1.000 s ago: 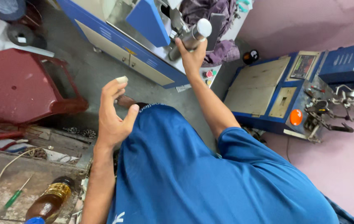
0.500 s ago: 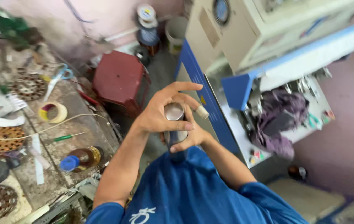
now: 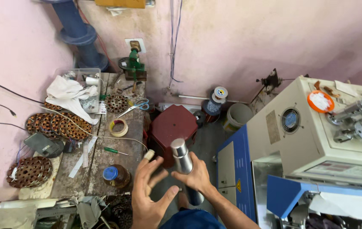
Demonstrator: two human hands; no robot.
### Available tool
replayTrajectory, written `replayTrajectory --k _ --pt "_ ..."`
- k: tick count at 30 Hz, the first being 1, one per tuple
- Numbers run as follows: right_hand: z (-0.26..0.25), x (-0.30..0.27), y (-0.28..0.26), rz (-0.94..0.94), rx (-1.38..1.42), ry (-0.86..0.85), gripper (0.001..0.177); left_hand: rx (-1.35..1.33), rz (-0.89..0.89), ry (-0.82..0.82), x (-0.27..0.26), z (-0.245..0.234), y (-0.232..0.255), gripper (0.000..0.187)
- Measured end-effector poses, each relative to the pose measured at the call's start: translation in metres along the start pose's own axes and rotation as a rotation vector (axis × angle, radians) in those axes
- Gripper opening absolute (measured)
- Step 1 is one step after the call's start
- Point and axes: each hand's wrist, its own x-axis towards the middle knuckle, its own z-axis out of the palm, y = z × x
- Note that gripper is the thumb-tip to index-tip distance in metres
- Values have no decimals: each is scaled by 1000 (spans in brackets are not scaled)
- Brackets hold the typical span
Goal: The person applies a viscous substance from a jar onto a small cylindrical component using a screwdriver. They then wrap the component with white tape and place the jar back on the table.
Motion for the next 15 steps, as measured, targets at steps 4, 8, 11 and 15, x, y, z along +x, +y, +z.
replayTrajectory --k 4,8,11,15 --pt "3 3 -11 -475 11 -436 65 193 133 -50 26 -28 -8 82" --pt "16 1 -18 -434 50 -655 62 -76 34 89 53 -25 -32 69" --pt "24 2 -26 -380 49 -565 61 -67 -4 55 47 -23 -37 69" --pt "18 19 -32 -269 160 -477 64 -174 4 -110 23 -31 -33 67"
